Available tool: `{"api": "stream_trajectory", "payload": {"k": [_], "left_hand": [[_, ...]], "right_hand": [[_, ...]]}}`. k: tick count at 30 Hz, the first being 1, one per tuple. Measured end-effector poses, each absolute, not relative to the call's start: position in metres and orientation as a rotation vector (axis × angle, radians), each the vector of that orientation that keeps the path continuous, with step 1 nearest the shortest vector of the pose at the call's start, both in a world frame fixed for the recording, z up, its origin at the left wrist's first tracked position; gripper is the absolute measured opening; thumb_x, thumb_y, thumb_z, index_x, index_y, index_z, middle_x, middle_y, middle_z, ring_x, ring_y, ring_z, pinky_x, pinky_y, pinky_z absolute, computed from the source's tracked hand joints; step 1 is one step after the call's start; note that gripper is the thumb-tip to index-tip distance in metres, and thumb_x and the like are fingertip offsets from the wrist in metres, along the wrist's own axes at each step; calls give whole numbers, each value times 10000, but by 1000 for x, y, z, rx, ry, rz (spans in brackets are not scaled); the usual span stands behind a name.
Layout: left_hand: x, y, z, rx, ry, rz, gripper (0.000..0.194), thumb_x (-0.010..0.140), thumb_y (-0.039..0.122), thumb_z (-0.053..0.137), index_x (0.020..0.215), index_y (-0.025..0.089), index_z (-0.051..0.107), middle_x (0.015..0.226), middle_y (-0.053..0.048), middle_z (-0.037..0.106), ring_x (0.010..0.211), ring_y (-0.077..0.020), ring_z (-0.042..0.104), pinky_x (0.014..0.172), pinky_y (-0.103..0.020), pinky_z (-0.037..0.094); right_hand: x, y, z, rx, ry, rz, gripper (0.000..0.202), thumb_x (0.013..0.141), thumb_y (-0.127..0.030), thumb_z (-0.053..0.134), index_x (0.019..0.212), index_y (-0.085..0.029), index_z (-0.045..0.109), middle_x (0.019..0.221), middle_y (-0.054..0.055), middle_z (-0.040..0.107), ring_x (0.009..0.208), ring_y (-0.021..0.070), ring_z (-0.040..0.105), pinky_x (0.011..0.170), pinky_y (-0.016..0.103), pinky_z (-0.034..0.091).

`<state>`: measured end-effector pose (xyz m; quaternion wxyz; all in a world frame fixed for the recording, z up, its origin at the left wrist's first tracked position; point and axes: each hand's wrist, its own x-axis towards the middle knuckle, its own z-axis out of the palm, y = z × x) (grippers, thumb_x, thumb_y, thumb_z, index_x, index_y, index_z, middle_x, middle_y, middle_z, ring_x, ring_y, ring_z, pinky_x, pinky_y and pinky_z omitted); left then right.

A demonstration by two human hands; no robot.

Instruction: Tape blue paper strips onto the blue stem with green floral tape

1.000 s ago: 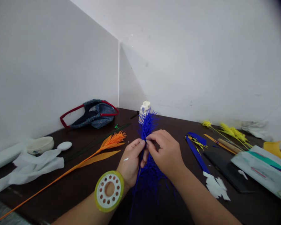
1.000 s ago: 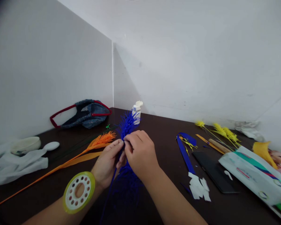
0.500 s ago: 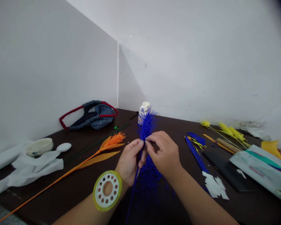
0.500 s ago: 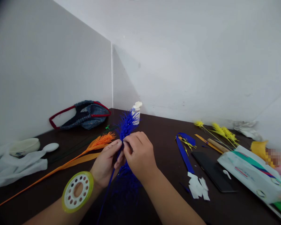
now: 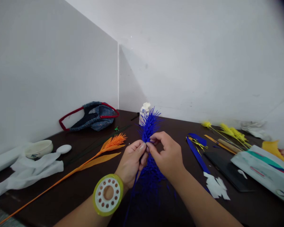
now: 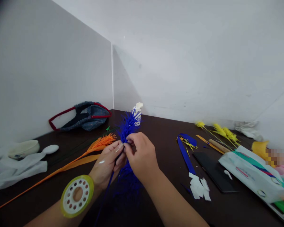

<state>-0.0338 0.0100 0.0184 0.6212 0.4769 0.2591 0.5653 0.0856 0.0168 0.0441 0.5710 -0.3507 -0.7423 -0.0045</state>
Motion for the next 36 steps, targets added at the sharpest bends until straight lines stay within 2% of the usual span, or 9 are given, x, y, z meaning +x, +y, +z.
{"api": "stream_trajectory", "payload": {"k": [6, 10, 14, 18, 21, 26, 32, 36], "left_hand": [[-42, 13, 22, 1334, 902, 1335, 252, 845, 389, 447, 691, 191, 455, 409, 95, 328, 350, -61, 247, 370, -200, 177], [-51, 16, 27, 1760, 1192, 1339, 293, 833, 341, 443, 584, 195, 398, 449, 67, 362, 431, -89, 330, 456, -222, 245], [-55, 16, 34, 2106, 1391, 1343, 277, 791, 261, 487, 535, 192, 407, 488, 43, 390, 489, -113, 367, 508, -245, 226], [-56, 17, 37, 2178, 1414, 1324, 269, 762, 235, 521, 518, 196, 416, 465, 41, 382, 467, -117, 340, 508, -250, 190], [-56, 17, 38, 2192, 1432, 1281, 272, 775, 236, 505, 522, 198, 413, 463, 41, 393, 469, -120, 354, 509, -244, 203], [-56, 18, 38, 2208, 1427, 1207, 305, 818, 270, 464, 530, 199, 390, 451, 45, 403, 472, -116, 374, 504, -237, 242], [-54, 16, 34, 1971, 1289, 1118, 333, 847, 336, 436, 550, 196, 384, 432, 57, 414, 408, -88, 373, 451, -218, 272], [-51, 14, 30, 1671, 1100, 1059, 293, 860, 364, 415, 625, 190, 443, 389, 79, 388, 325, -66, 316, 380, -200, 232]], "right_hand": [[81, 28, 25, -772, -1355, 748, 259, 668, -138, 670, 871, -224, 533, 766, -13, 610, 741, 154, 605, 704, 296, 482], [71, 21, 5, -599, -986, 1289, 203, 718, -252, 658, 871, -213, 530, 780, -3, 619, 726, 153, 610, 704, 310, 483], [61, 2, -2, -487, -868, 1677, 221, 767, -362, 604, 888, -188, 542, 783, 17, 625, 626, 137, 610, 631, 291, 477], [58, -6, 1, -582, -895, 1627, 236, 727, -343, 649, 876, -196, 540, 735, -23, 610, 466, 82, 555, 520, 236, 440], [59, -3, 4, -692, -915, 1517, 217, 709, -322, 660, 831, -186, 543, 571, -65, 570, 333, 46, 435, 425, 207, 383], [63, 0, 8, -753, -852, 1456, 169, 711, -313, 647, 777, -173, 580, 340, -123, 417, 274, 32, 274, 409, 204, 356], [63, -1, 10, -790, -751, 1439, 171, 706, -316, 657, 673, -168, 578, 290, -124, 374, 270, 36, 272, 455, 223, 387], [63, 1, 11, -820, -709, 1429, 174, 681, -294, 676, 631, -170, 564, 290, -122, 367, 275, 35, 261, 432, 217, 355]]}}
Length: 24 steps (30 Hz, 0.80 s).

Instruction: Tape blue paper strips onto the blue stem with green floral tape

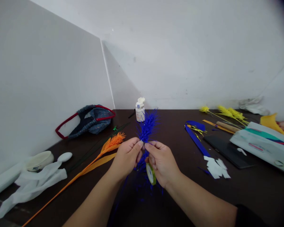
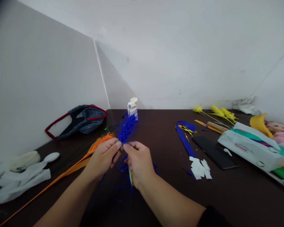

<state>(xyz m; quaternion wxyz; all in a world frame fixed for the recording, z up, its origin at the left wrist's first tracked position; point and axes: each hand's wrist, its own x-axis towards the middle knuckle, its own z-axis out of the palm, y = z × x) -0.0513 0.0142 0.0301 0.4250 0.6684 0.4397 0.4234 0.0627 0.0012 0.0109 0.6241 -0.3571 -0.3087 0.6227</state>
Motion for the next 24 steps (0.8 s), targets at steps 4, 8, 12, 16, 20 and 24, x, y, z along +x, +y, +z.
{"api": "stream_trajectory", "payload": {"k": [4, 8, 12, 16, 20, 24], "left_hand": [[-49, 14, 29, 1502, 941, 992, 298, 864, 383, 409, 687, 166, 510, 353, 75, 393, 296, -52, 277, 358, -189, 186], [-46, 13, 28, 1438, 935, 948, 317, 855, 399, 411, 648, 169, 476, 375, 46, 469, 275, -49, 282, 334, -184, 181], [-43, 11, 24, 1592, 1027, 1015, 311, 855, 393, 420, 633, 179, 461, 434, 26, 525, 301, -69, 379, 340, -190, 238], [-44, 10, 21, 1759, 1073, 1043, 366, 855, 433, 424, 598, 177, 474, 451, 24, 515, 342, -77, 421, 376, -199, 291], [-47, 12, 23, 1735, 1075, 1032, 396, 867, 437, 394, 576, 177, 466, 416, 33, 486, 315, -71, 385, 365, -200, 276], [-51, 15, 27, 1678, 1048, 1064, 333, 867, 409, 401, 653, 176, 506, 387, 60, 455, 290, -64, 336, 347, -190, 260]], "right_hand": [[66, 4, 12, -799, -726, 1352, 177, 626, -259, 706, 578, -159, 568, 383, -82, 469, 307, 30, 275, 381, 202, 267], [71, 6, 11, -900, -801, 1243, 156, 632, -267, 685, 577, -150, 597, 480, -37, 554, 338, 44, 321, 352, 203, 211], [71, 4, 14, -945, -848, 1123, 139, 636, -261, 670, 570, -165, 593, 404, -76, 458, 355, 63, 333, 358, 202, 226], [69, 0, 21, -1032, -924, 1026, 132, 651, -237, 643, 560, -164, 581, 403, -71, 461, 357, 65, 351, 357, 202, 238], [70, -2, 23, -1054, -963, 1040, 166, 686, -272, 629, 579, -162, 568, 397, -76, 442, 344, 58, 342, 347, 191, 248], [77, -2, 22, -997, -1067, 1239, 112, 721, -282, 586, 736, -173, 568, 413, -78, 493, 312, 67, 377, 330, 185, 273]]}}
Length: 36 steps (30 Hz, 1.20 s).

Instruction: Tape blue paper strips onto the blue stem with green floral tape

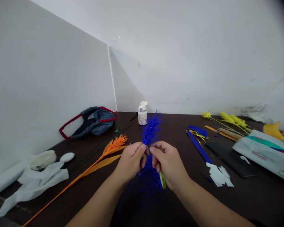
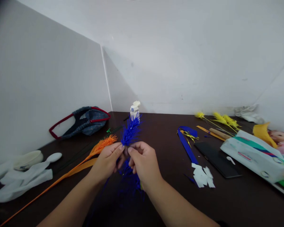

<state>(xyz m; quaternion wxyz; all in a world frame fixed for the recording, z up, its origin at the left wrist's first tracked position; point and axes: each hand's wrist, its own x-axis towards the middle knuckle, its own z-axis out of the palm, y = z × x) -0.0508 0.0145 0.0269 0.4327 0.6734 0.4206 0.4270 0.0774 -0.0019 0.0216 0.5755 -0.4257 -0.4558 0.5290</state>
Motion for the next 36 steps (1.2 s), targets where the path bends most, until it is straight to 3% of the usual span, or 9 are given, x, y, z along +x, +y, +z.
{"api": "stream_trajectory", "payload": {"k": [3, 8, 14, 21, 26, 30, 33, 36], "left_hand": [[-55, 16, 30, 1654, 1004, 1100, 318, 868, 397, 397, 677, 173, 518, 372, 72, 419, 300, -61, 323, 354, -182, 264], [-63, 20, 31, 1571, 971, 1192, 310, 868, 411, 390, 689, 179, 494, 359, 89, 363, 295, -53, 280, 342, -172, 213], [-70, 26, 31, 1616, 992, 1340, 312, 881, 408, 380, 686, 182, 472, 367, 90, 359, 309, -53, 288, 355, -177, 220], [-75, 35, 26, 1439, 886, 1373, 315, 868, 411, 399, 669, 178, 473, 367, 91, 352, 312, -51, 268, 367, -192, 220], [-63, 35, 21, 1265, 759, 1431, 294, 839, 406, 454, 660, 173, 477, 360, 89, 361, 311, -46, 260, 366, -187, 204], [-46, 33, 15, 1059, 592, 1432, 288, 812, 417, 498, 658, 176, 470, 352, 81, 368, 292, -49, 268, 359, -190, 196], [-39, 32, 11, 926, 488, 1432, 273, 804, 407, 527, 668, 174, 484, 367, 70, 389, 295, -56, 294, 366, -199, 221], [-37, 29, 13, 820, 474, 1446, 238, 826, 362, 518, 686, 171, 493, 380, 76, 374, 310, -49, 285, 380, -194, 229]], "right_hand": [[85, -3, 22, -959, -1201, 1409, 162, 683, -214, 596, 833, -183, 545, 552, -56, 589, 363, 78, 484, 397, 201, 367], [94, -9, 21, -945, -1411, 1552, 99, 634, -110, 604, 716, -155, 572, 562, -22, 613, 513, 96, 556, 518, 212, 400], [96, -16, 18, -819, -1255, 1680, 156, 676, -204, 680, 775, -174, 563, 571, -25, 617, 472, 76, 507, 471, 188, 373], [107, -21, 25, -959, -1323, 1401, 194, 689, -316, 698, 699, -177, 563, 460, -57, 513, 386, 65, 459, 396, 170, 321], [86, -45, 38, -903, -1433, 1244, 91, 717, -264, 605, 735, -183, 567, 548, -27, 557, 488, 110, 539, 487, 222, 428], [47, -57, 25, -885, -1570, 958, 49, 682, -213, 566, 721, -183, 566, 591, -5, 570, 534, 139, 552, 497, 248, 435], [28, -58, 11, -859, -1681, 733, 125, 679, -181, 566, 800, -176, 598, 686, 28, 619, 608, 166, 586, 562, 283, 473], [26, -58, 7, -791, -1860, 575, 324, 706, -188, 582, 1027, -143, 598, 898, 92, 652, 810, 212, 607, 745, 340, 498]]}}
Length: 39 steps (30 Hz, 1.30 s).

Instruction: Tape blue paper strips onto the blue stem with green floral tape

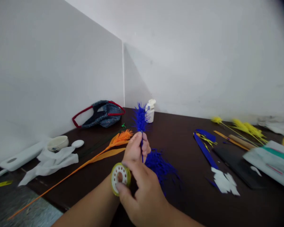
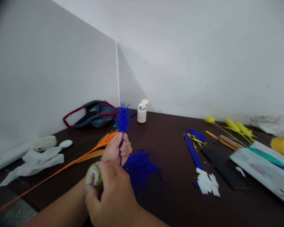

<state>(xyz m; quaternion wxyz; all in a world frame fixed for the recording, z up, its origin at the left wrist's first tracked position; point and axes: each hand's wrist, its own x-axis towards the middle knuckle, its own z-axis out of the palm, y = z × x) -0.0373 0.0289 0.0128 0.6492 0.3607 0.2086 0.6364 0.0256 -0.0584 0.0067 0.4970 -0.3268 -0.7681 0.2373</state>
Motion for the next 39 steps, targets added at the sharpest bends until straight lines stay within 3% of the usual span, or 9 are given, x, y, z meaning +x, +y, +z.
{"api": "stream_trajectory", "payload": {"k": [5, 12, 14, 16, 19, 22, 26, 36, 39], "left_hand": [[-39, 25, 25, 618, 376, 1390, 263, 877, 293, 464, 664, 149, 519, 381, 78, 342, 317, -34, 263, 381, -176, 237], [-41, 24, 29, 628, 416, 1389, 357, 930, 261, 328, 637, 157, 503, 371, 65, 336, 306, -45, 293, 379, -178, 259], [-43, 25, 30, 631, 418, 1391, 352, 931, 264, 326, 646, 154, 501, 373, 66, 341, 306, -46, 303, 384, -177, 268], [-45, 25, 31, 614, 401, 1387, 356, 933, 271, 320, 651, 150, 499, 370, 68, 344, 304, -44, 307, 390, -178, 278], [-48, 26, 32, 551, 338, 1360, 362, 940, 257, 300, 658, 140, 494, 368, 72, 347, 298, -36, 311, 388, -173, 272], [-50, 25, 33, 479, 256, 1310, 367, 946, 250, 280, 672, 130, 493, 373, 72, 357, 297, -26, 324, 380, -165, 255], [-55, 23, 36, 452, 167, 1312, 366, 950, 237, 266, 680, 124, 486, 382, 71, 375, 303, -18, 343, 379, -160, 251], [-55, 22, 38, 451, 191, 1314, 363, 946, 252, 284, 673, 133, 491, 382, 73, 363, 304, -26, 342, 383, -169, 273], [-55, 23, 37, 444, 218, 1330, 354, 940, 263, 312, 659, 140, 490, 382, 77, 347, 297, -25, 329, 374, -167, 262]], "right_hand": [[29, -57, 8, -723, -2126, 366, 561, 792, -274, 578, 1278, -34, 433, 1129, 183, 592, 1029, 258, 543, 919, 357, 437], [29, -49, 5, -639, -2048, 275, 558, 778, -446, 604, 1206, -103, 497, 1035, 119, 662, 928, 211, 607, 842, 296, 476], [48, -36, 11, -526, -2044, 184, 417, 826, -402, 557, 1136, -122, 558, 970, 98, 679, 897, 187, 611, 829, 282, 475], [78, -12, 12, -607, -1987, 119, 217, 873, -244, 482, 1008, -162, 630, 892, 64, 684, 853, 157, 612, 808, 273, 470], [128, 37, -4, -1122, -2039, 116, 216, 835, -123, 479, 911, -194, 669, 904, 54, 676, 865, 164, 611, 811, 309, 468], [158, 77, -33, -1204, -2174, 168, 233, 730, -23, 558, 828, -180, 699, 837, 57, 689, 827, 180, 622, 798, 316, 477], [159, 93, -56, -1201, -2282, 178, 252, 719, -36, 589, 882, -193, 700, 903, 57, 679, 886, 187, 591, 845, 327, 448], [147, 87, -58, -1231, -2395, 255, 229, 706, -102, 620, 905, -190, 692, 931, 76, 623, 894, 198, 542, 823, 335, 428], [151, 82, -56, -1224, -2431, 287, 211, 689, -63, 595, 826, -183, 700, 870, 64, 624, 862, 192, 548, 822, 332, 423]]}}
